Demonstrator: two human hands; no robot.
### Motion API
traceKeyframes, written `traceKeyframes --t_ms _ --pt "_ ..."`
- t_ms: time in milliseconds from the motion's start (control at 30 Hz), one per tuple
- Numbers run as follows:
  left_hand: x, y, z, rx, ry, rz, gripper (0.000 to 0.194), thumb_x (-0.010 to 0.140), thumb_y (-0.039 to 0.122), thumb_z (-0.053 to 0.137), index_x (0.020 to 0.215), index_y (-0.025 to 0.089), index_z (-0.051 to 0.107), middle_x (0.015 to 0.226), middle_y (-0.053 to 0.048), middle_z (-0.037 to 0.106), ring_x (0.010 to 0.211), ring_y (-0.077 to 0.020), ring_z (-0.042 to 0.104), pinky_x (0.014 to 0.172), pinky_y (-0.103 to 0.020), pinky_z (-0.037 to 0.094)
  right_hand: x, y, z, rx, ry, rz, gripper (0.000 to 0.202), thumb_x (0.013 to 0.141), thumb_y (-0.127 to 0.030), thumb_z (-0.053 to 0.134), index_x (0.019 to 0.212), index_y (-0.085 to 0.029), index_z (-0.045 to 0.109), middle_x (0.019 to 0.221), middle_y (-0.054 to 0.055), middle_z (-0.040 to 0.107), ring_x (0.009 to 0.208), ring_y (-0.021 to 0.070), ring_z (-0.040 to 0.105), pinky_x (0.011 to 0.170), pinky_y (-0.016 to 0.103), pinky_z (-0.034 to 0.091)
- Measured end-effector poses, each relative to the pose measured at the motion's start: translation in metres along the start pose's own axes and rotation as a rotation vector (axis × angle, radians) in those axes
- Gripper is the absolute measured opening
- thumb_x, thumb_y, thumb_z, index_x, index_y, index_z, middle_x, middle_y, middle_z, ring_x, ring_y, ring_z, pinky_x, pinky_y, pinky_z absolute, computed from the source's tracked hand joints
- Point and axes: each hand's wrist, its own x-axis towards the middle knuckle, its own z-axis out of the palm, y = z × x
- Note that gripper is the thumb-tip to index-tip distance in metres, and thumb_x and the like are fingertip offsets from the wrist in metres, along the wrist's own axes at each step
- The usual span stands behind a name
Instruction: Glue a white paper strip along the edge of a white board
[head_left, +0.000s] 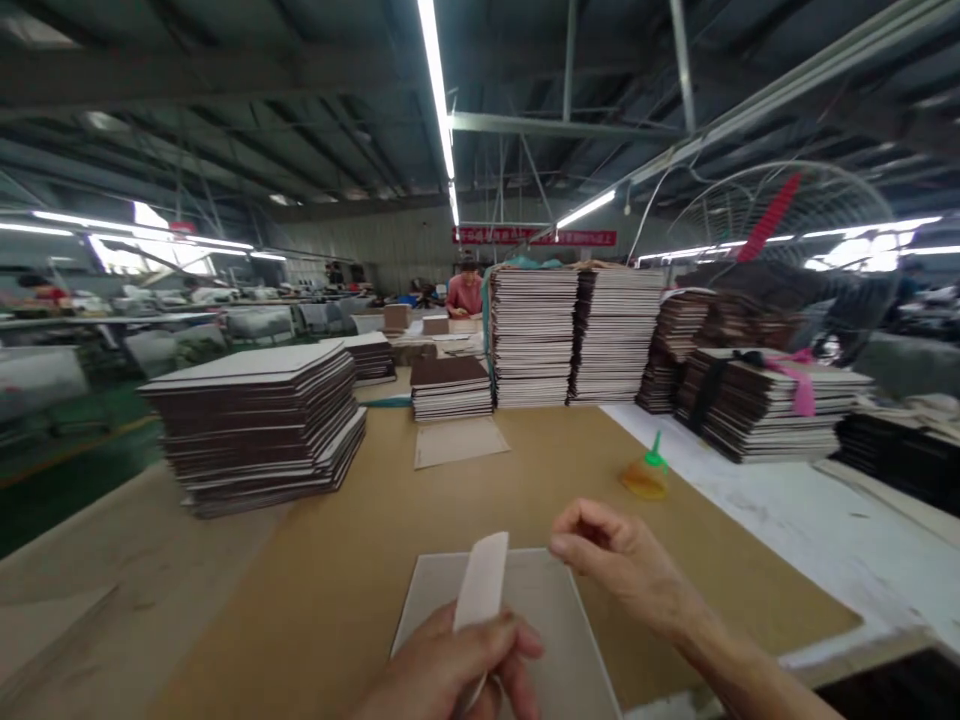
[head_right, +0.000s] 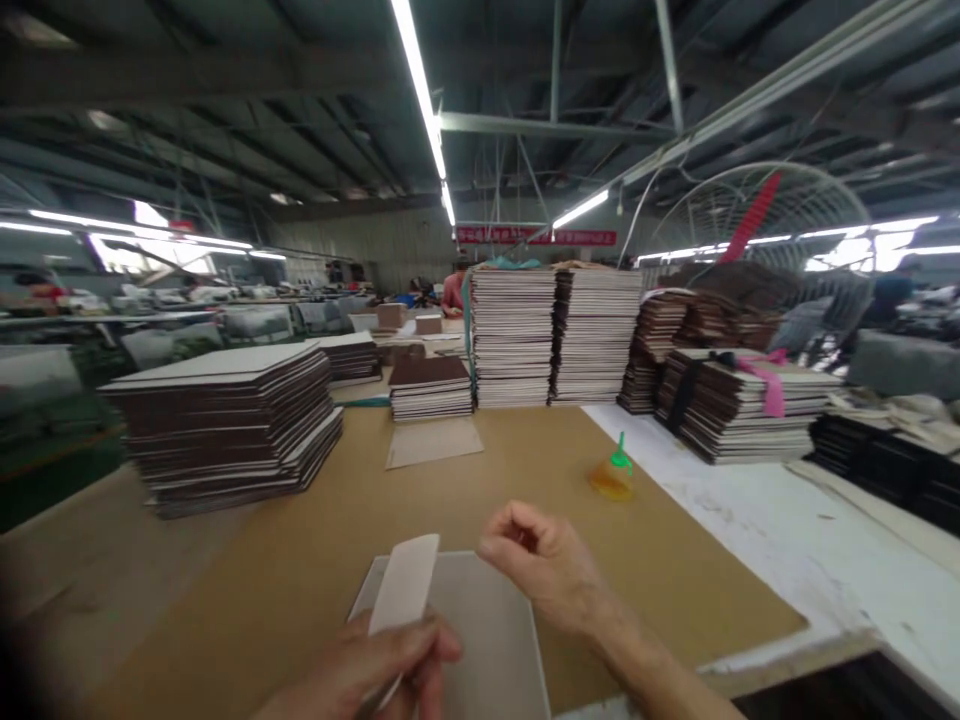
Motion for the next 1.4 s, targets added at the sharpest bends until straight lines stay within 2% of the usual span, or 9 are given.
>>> traceKeyframes --t_ms 100,200,367,667,800,900,1000,1100,1400 --pt "0.009 -0.011 0.005 0.005 -0.043 -0.001 0.032 0.075 0.043 0.056 0.090 0.016 0.065 0.061 -0.002 0.066 0.034 -0.0035 0.024 0.036 -0.021 0.010 0.003 -0.012 0.020 0.081 -0.134 0.017 0.028 0.074 -0.035 0.072 0.095 -0.021 0.060 0.071 -0.006 0.053 0.063 0.0108 0.046 0.056 0.022 0.035" --pt "0.019 -0.021 -0.002 0.042 -0.124 -0.067 0.041 0.067 0.048 0.063 0.090 0.015 0.066 0.059 -0.003 0.066 0.038 -0.0060 0.036 0.039 -0.021 0.018 0.006 -0.021 0.031 0.003 -0.139 0.045 0.024 0.068 -0.028 0.077 0.081 -0.020 0.060 0.063 -0.007 0.051 0.058 0.0094 0.044 0.051 0.021 0.033" --pt "0.024 -0.030 -0.016 -0.007 -0.206 -0.086 0.054 0.062 0.060 0.070 0.092 0.016 0.066 0.060 -0.004 0.067 0.044 -0.0071 0.041 0.046 -0.020 0.024 0.007 -0.032 0.034 -0.077 -0.127 -0.056 0.021 0.078 -0.023 0.067 0.061 -0.017 0.058 0.057 -0.006 0.051 0.056 0.0083 0.046 0.054 0.020 0.034" --pt "0.003 -0.022 -0.019 -0.046 -0.095 -0.040 0.040 0.076 0.048 0.062 0.100 0.017 0.065 0.063 -0.002 0.068 0.036 -0.0049 0.030 0.038 -0.020 0.012 0.011 -0.028 0.027 -0.083 -0.163 -0.236 0.035 0.093 -0.029 0.050 0.061 -0.017 0.057 0.070 -0.002 0.053 0.067 0.0096 0.053 0.063 0.022 0.038" --pt "-0.006 -0.021 -0.028 0.001 0.052 -0.037 0.041 0.076 0.049 0.063 0.099 0.016 0.065 0.063 -0.003 0.069 0.035 -0.0056 0.029 0.037 -0.021 0.014 0.011 -0.017 0.022 0.105 -0.003 -0.025 0.028 0.088 -0.040 0.057 0.075 -0.018 0.067 0.062 -0.003 0.051 0.052 0.0072 0.043 0.047 0.020 0.031" --pt "-0.008 -0.024 -0.044 0.072 0.222 0.015 0.040 0.077 0.054 0.062 0.082 0.014 0.068 0.043 0.003 0.054 0.036 -0.0067 0.029 0.041 -0.021 0.024 0.008 -0.008 0.016 0.243 0.096 0.196 0.034 0.080 -0.051 0.063 0.084 -0.018 0.065 0.049 -0.005 0.051 0.040 0.0059 0.033 0.039 0.019 0.021" --pt "-0.005 -0.027 -0.060 0.026 0.354 0.065 0.042 0.071 0.056 0.068 0.077 0.014 0.067 0.035 0.007 0.040 0.039 -0.0088 0.033 0.046 -0.021 0.032 0.005 0.002 0.012 0.310 0.106 0.281 0.041 0.072 -0.056 0.070 0.078 -0.018 0.059 0.053 -0.001 0.061 0.040 0.0066 0.037 0.038 0.018 0.022" --pt "0.000 -0.026 -0.069 -0.084 0.462 0.115 0.039 0.062 0.051 0.077 0.067 0.016 0.060 0.041 0.006 0.044 0.042 -0.0081 0.034 0.045 -0.020 0.030 -0.003 0.016 0.012 0.291 0.069 0.327 0.040 0.071 -0.056 0.071 0.073 -0.018 0.057 0.057 -0.001 0.061 0.044 0.0068 0.040 0.041 0.018 0.027" --pt "0.011 -0.037 -0.081 -0.072 0.484 0.012 0.042 0.066 0.051 0.073 0.055 0.017 0.050 0.044 0.005 0.045 0.044 -0.0073 0.034 0.047 -0.020 0.029 -0.029 0.070 0.021 0.115 -0.027 0.476 0.041 0.069 -0.058 0.069 0.066 -0.021 0.052 0.053 -0.006 0.047 0.045 0.0088 0.040 0.044 0.020 0.030"
